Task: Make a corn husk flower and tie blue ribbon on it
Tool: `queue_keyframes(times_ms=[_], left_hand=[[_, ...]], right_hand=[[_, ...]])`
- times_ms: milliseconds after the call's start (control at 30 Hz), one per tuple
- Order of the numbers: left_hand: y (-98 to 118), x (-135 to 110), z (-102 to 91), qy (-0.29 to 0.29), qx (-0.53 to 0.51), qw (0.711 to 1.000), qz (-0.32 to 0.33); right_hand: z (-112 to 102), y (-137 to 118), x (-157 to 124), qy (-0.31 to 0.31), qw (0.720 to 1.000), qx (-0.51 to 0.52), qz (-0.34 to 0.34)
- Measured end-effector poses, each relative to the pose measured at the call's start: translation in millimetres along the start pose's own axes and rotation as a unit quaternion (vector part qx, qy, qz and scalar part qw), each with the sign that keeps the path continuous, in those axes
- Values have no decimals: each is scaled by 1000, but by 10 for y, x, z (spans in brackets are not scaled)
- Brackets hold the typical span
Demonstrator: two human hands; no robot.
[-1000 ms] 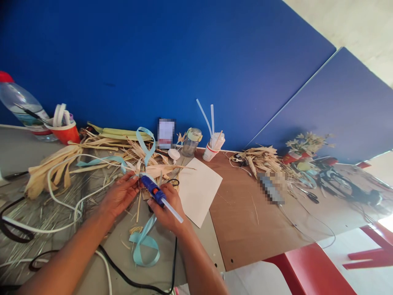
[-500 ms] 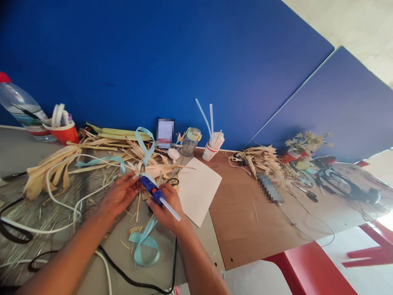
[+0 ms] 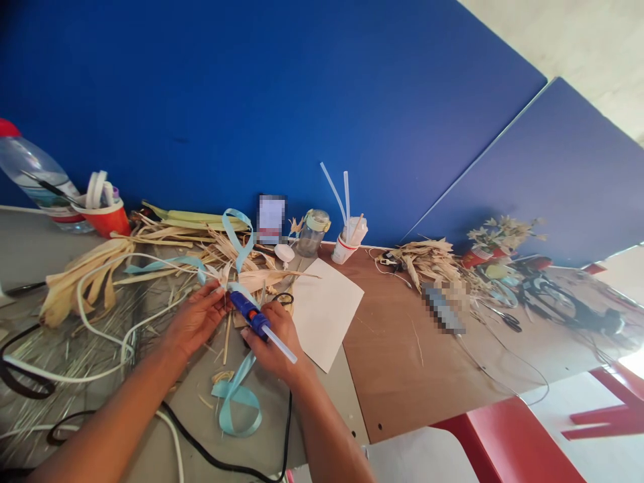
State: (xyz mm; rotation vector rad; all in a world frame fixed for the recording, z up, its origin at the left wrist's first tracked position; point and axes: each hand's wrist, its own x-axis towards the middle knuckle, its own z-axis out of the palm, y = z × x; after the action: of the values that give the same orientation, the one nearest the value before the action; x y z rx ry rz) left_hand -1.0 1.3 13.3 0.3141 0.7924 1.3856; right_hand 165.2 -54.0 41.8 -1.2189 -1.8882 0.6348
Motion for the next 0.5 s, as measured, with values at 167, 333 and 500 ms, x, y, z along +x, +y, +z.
queue_keyframes(times_ms=[167,333,500], left_hand=[[12,-19,18,-7,3,1000,0],[0,-16,18,-1,-6,1000,9],[19,-11,17,13,-16,1000,6]], right_hand=[[-22,-24,4,21,999,26,6],[14,-21,12,8,1000,12,0],[1,-6,-1,5,1000,13,10]])
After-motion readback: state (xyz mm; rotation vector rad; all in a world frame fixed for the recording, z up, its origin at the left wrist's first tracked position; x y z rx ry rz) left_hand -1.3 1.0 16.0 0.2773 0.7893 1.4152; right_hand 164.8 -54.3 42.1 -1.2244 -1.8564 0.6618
